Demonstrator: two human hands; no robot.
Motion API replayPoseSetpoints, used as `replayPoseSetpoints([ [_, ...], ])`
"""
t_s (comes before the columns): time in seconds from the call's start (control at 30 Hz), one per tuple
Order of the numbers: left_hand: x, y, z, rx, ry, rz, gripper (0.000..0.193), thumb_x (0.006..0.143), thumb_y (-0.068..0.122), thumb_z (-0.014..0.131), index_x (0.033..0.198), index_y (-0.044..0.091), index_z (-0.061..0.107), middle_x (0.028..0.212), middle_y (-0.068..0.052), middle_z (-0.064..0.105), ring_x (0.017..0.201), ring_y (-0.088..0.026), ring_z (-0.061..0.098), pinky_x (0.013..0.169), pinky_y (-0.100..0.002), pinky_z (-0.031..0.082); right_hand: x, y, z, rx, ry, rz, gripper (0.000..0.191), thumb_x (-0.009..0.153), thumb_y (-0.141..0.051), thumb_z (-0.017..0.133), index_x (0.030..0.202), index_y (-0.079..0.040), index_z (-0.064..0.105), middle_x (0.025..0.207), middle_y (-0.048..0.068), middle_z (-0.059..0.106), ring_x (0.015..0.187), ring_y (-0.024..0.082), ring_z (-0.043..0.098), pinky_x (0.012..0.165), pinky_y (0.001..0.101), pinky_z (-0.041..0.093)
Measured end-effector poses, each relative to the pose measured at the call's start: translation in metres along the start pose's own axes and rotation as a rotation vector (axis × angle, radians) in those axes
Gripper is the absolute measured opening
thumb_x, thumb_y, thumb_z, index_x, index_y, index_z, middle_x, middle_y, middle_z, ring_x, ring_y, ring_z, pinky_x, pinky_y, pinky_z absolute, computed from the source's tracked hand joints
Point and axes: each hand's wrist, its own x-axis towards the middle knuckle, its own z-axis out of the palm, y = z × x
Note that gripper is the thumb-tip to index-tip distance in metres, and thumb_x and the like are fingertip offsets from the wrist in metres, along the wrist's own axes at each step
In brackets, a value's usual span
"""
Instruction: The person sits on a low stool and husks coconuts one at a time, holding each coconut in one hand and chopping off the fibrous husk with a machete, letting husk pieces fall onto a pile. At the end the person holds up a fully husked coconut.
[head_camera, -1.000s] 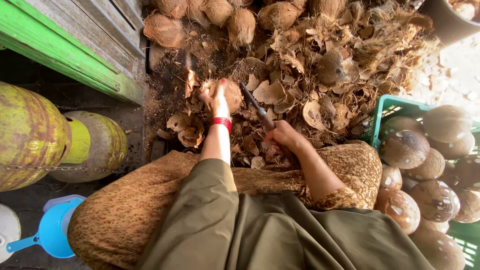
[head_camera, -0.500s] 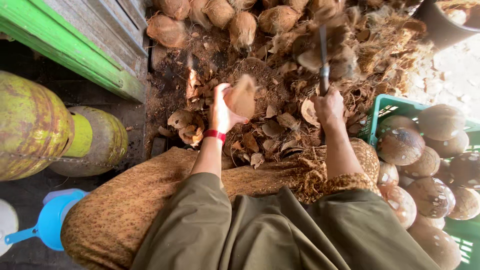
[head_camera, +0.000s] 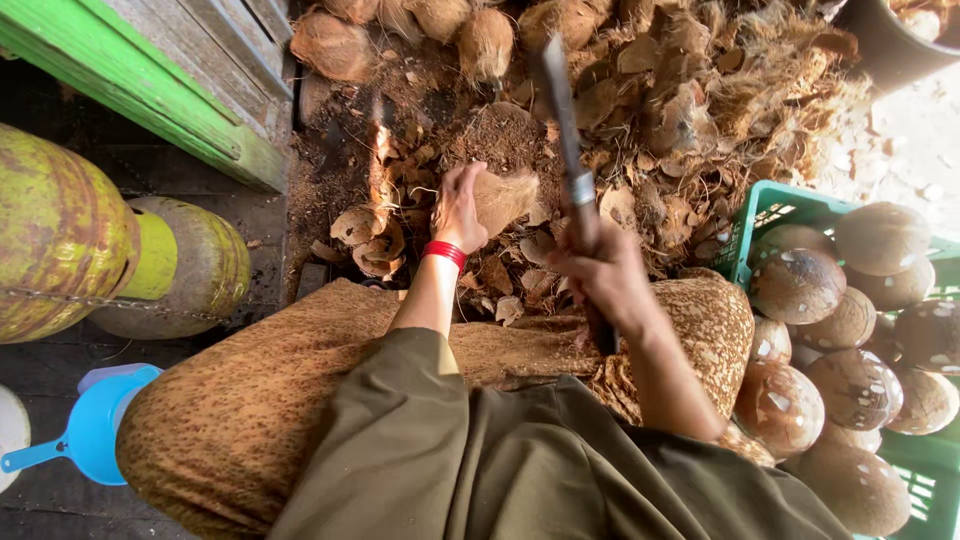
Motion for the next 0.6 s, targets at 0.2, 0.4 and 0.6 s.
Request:
replayPoseSetpoints([
  [0.2,0.000,0.011,0.018,0.032,0.117,-0.075,0.124,0.028,0.022,0.105,0.133,0.025,0.039,0.129,-0.017,0.045,0.123,-0.035,0.049,0.100,-0.058,0.051,0.020,0.045,0.017,0.290,0.116,-0.728,0.016,0.089,0.006,0.062,0.091,-0.009,0.061,0.075,0.005,0.063,0.054,0.012,0.060,0.049,0.0295,0.052],
  [0.4,-0.013,0.009,-0.015,0.082,-0.049,-0.110,0.110,0.047,0.011,0.094,0.142,0.021,0.040,0.138,-0.018,0.040,0.115,-0.034,0.057,0.091,-0.048,0.062,0.042,0.091,0.066,0.249,-0.156,0.444,0.016,0.079,0.002,0.067,0.081,-0.006,0.053,0.060,0.005,0.051,0.042,0.016,0.046,0.037,0.0336,0.040],
  [0.6,-0.032,-0.006,-0.009,-0.010,0.043,-0.090,0.111,0.043,0.001,0.093,0.140,0.018,0.041,0.142,-0.020,0.031,0.124,-0.039,0.044,0.096,-0.050,0.055,0.006,0.014,0.028,0.047,-0.125,-0.120,0.020,0.086,0.001,0.071,0.086,-0.007,0.053,0.074,0.003,0.055,0.055,0.012,0.054,0.045,0.0278,0.048],
])
